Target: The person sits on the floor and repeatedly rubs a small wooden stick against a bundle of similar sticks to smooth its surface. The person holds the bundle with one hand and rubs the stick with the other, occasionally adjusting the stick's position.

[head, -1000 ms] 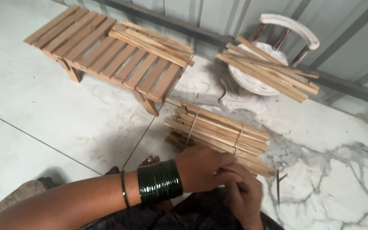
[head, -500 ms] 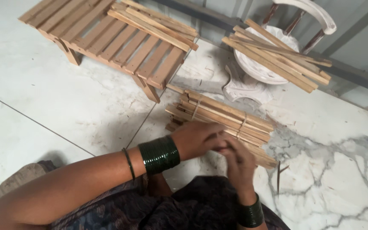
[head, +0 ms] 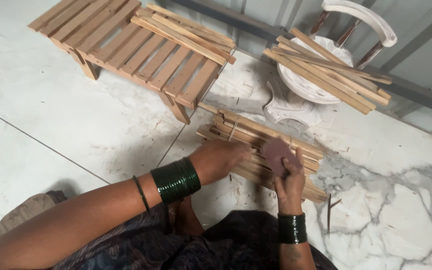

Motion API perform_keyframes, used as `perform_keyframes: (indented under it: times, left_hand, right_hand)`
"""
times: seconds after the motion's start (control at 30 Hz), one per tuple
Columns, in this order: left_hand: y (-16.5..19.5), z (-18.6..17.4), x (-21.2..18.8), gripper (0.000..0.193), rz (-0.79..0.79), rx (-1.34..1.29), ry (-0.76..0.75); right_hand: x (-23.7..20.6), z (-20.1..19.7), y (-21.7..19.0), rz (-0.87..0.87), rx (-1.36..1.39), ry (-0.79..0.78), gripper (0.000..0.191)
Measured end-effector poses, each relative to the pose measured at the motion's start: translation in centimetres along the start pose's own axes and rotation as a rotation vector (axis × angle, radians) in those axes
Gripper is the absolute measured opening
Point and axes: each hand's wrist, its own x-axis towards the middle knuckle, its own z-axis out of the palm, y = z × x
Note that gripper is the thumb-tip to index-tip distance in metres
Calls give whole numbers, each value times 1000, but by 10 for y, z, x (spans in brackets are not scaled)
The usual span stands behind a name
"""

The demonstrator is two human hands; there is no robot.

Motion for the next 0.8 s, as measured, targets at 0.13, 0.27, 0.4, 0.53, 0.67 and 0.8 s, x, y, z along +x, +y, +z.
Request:
perform_keyframes:
  times: [0.13,0.27,0.4,0.53,0.67,0.8]
  left_hand:
    - [17,2,-5,39,-58,-67,-167]
    - [19,0,-8,41,9,-129,-75]
    - [8,0,-9,34,-36,-98,-22]
    - [-6,2,-10,36,21,-93,66]
    - [-10,-3,-12,36,121,-97,160]
    - [-2,-5,-18,38,14,-129,133]
  right_hand:
    - [-59,48,-15,-305,-349,-213,68]
    - [-75,73,0,-831,-1034,-336,53]
    - [-42,63,29,-513,-968,-398,60]
    - [-28,53,29,-12,-1046,-251,84]
    - [-58,62,12,-355,-992,-389,76]
    - [-80,69,14,-610,-983,-504,67]
